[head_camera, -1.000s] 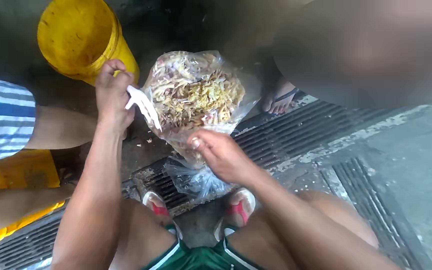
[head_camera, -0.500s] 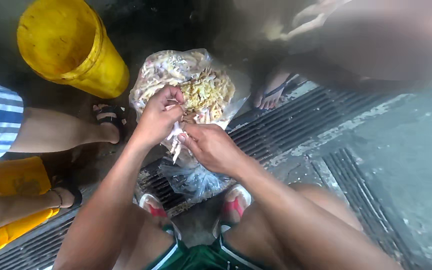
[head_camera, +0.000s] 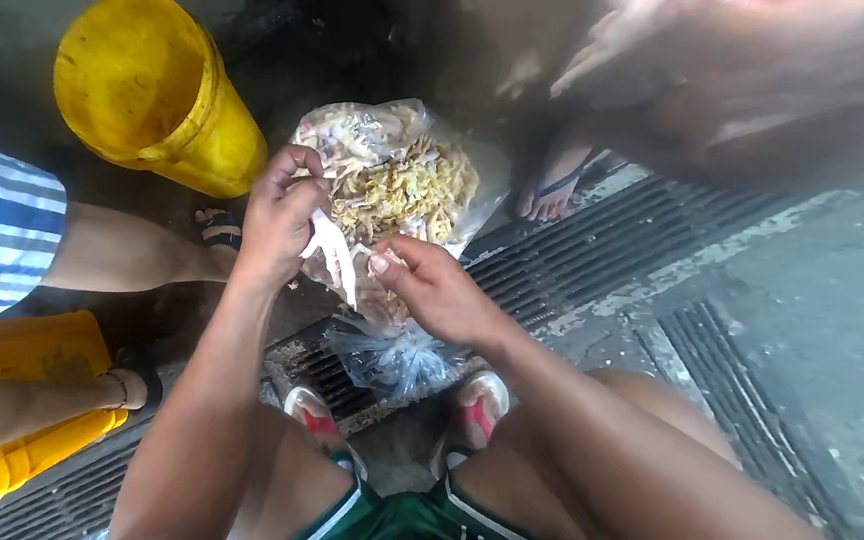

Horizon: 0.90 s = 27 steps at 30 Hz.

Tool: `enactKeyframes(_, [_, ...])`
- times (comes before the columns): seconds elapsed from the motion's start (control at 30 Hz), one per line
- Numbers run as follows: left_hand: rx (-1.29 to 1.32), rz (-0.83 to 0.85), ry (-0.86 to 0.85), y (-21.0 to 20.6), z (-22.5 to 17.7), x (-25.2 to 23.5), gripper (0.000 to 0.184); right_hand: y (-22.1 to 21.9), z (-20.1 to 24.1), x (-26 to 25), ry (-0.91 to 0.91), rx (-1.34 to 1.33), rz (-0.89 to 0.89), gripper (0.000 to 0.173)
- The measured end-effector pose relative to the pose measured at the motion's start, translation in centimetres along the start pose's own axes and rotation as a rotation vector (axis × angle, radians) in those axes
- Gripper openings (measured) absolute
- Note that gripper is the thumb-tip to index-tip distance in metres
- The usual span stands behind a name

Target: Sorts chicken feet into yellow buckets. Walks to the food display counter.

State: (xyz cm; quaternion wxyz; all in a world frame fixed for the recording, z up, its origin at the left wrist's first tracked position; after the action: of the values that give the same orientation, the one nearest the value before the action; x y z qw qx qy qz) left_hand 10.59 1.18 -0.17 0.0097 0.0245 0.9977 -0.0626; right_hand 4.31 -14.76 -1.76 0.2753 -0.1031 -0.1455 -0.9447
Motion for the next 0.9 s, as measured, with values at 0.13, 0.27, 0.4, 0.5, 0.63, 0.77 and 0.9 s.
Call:
enactKeyframes(0.13, [-0.074,-0.053,0.024,-1.5,0.9,0.8,0.010,-1.6,-0.3,-0.2,-0.033,-0.201,0.124,0.028])
enactKeyframes(0.27, [-0.057,-0.098,0.114,-1.8,2.2,1.2,0.010,-2.1,-0.4,-0.2,-0.010,-0.353,0.186,0.025])
enactKeyframes(0.4, [-0.027,-0.100,0.253,-1.7,3.8,1.7,0.011,-1.2,-0.5,-0.4,-0.027,-0.201,0.104,0.027])
enactKeyframes(0.5, [-0.169,-0.158,0.281,-1.2,4.0,1.9,0.009,-0.8,-1.2,-0.6,-0.066,-0.092,0.011,0.031])
enactKeyframes(0.63, [-0.397,-0.203,0.229,1.3,2.7,1.1,0.008,-2.1,-0.6,-0.5,-0.038,-0.080,0.129,0.027])
enactKeyframes(0.77, [-0.412,-0.266,0.205,3.4,2.6,0.3,0.009,-2.2,0.5,-0.3,0.012,-0.071,0.139,0.026])
enactKeyframes(0.9, [-0.428,-0.320,0.246,3.5,3.1,0.4,0.013,-1.8,0.5,-0.1,0.010,-0.080,0.089,0.026])
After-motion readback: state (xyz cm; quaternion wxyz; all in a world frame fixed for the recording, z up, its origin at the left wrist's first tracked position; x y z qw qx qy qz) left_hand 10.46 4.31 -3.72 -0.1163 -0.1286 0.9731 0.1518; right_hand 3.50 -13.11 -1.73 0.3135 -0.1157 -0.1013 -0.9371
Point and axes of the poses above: each hand's wrist, its own x-axis away from the middle knuckle, its own y-axis out of the back of the hand, z = x × y, the point moved 10 cm from there along -x, towards the middle knuckle, and after that the axes turned 5 degrees about -y, right-handed, at the moved point
